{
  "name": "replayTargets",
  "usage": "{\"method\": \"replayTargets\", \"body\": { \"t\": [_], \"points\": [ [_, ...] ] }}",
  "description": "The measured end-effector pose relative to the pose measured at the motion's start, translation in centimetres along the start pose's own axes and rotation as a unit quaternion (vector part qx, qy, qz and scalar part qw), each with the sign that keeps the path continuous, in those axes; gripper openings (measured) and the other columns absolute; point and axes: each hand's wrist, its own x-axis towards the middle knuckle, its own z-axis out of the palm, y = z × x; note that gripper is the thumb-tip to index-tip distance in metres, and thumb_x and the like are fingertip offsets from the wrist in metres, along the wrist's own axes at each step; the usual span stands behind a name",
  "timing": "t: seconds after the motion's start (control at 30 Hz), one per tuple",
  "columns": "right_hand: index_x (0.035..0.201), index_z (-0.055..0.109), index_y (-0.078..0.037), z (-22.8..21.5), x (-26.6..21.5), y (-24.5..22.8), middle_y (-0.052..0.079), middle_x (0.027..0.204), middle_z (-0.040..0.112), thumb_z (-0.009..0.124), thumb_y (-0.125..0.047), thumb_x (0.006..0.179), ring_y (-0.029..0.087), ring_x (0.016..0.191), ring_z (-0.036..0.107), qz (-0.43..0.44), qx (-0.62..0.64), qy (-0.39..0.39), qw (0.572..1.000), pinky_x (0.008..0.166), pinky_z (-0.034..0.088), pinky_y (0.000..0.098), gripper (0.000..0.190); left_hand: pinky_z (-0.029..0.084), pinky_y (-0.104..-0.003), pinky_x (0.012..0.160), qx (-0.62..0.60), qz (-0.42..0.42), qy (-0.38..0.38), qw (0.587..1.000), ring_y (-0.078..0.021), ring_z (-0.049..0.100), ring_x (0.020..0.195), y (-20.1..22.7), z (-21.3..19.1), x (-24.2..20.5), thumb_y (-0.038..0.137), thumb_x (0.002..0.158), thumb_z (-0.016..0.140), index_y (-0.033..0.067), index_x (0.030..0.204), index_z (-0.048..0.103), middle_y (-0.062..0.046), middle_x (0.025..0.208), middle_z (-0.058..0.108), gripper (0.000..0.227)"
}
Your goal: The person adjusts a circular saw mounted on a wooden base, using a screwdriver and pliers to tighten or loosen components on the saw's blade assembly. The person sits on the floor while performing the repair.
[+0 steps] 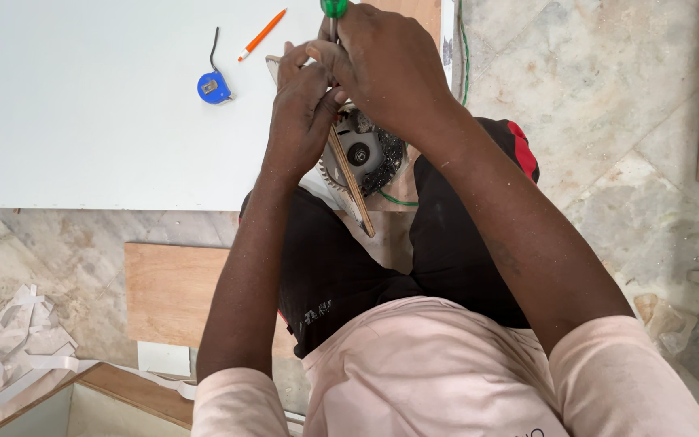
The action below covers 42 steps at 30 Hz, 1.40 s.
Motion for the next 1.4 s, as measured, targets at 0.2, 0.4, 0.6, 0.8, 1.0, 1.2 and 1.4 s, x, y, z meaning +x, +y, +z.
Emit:
{"method": "replayTargets", "body": {
  "t": [0.2,0.4,0.6,0.8,1.0,1.2,1.4],
  "points": [
    [0.119,0.060,0.001,0.6,1.0,-0.2,0.012,0.084,0.071,0.067,-0.025,0.109,0.022,0.067,0.071,0.041,-0.030,-0.067,0.997,0.058,0.055,0.0342,0.028,0.027,-0.053,0.127,-0.008,-0.039,0.018,0.999,-0.0286,0.057,0.119,-0.8,0.5,-0.2,0.013,0.106,0.060,0.0019,0.109,0.060,-0.014,0.110,0.062,0.011],
    [0.119,0.062,-0.001,1.0,1.1,0.1,0.010,0.088,0.071,0.069,-0.028,0.103,0.019,0.070,0.073,0.004,0.053,0.000,0.999,0.060,0.056,0.0324,0.031,0.038,-0.052,0.120,-0.174,-0.177,0.029,0.968,-0.0252,0.065,0.116,-0.3,1.0,-0.1,0.019,0.106,0.059,0.0076,0.113,0.063,-0.006,0.113,0.068,0.014],
    [0.105,0.067,0.000,0.6,-1.0,0.1,0.012,0.086,0.068,0.069,-0.037,0.107,0.024,0.072,0.070,-0.020,0.043,-0.003,0.999,0.063,0.054,0.0379,0.037,0.025,-0.054,0.129,-0.042,-0.003,0.027,0.999,-0.0309,0.049,0.145,-0.8,0.4,-0.7,0.024,0.108,0.060,0.0063,0.121,0.067,-0.010,0.137,0.064,0.023],
    [0.108,0.065,0.000,0.9,-1.6,-0.9,0.011,0.091,0.069,0.075,-0.026,0.102,0.024,0.077,0.071,-0.007,0.040,-0.011,0.999,0.066,0.055,0.0387,0.028,0.032,-0.052,0.129,-0.080,-0.030,0.005,0.996,-0.0326,0.041,0.153,-1.7,0.3,-1.2,0.036,0.112,0.053,0.0061,0.133,0.068,-0.013,0.152,0.058,0.039],
    [0.110,0.065,-0.002,1.0,-1.3,-1.0,0.010,0.093,0.069,0.079,-0.019,0.094,0.023,0.076,0.071,-0.037,-0.008,-0.015,0.999,0.065,0.055,0.0375,0.027,0.051,-0.045,0.110,-0.164,-0.106,0.029,0.980,-0.0289,0.050,0.144,-2.0,1.5,-1.8,0.033,0.110,0.051,0.0082,0.135,0.060,-0.016,0.162,0.036,0.036],
    [0.111,0.065,-0.004,0.1,-1.7,-1.8,0.008,0.094,0.069,0.075,-0.029,0.103,0.023,0.080,0.071,-0.046,-0.022,-0.046,0.998,0.066,0.055,0.0375,0.029,0.038,-0.052,0.128,-0.020,-0.033,0.073,0.997,-0.0321,0.030,0.159,-1.9,2.6,-3.3,0.026,0.117,0.052,0.0070,0.144,0.058,-0.014,0.162,0.046,0.034],
    [0.108,0.064,-0.006,-1.4,-1.9,-1.8,0.008,0.093,0.070,0.072,-0.034,0.102,0.025,0.078,0.070,-0.002,0.030,-0.080,0.996,0.068,0.053,0.0396,0.030,0.045,-0.052,0.123,0.022,-0.068,0.022,0.997,-0.0330,0.031,0.160,-1.0,1.0,-3.1,0.038,0.114,0.051,0.0096,0.121,0.071,-0.010,0.151,0.060,0.036]
  ]
}}
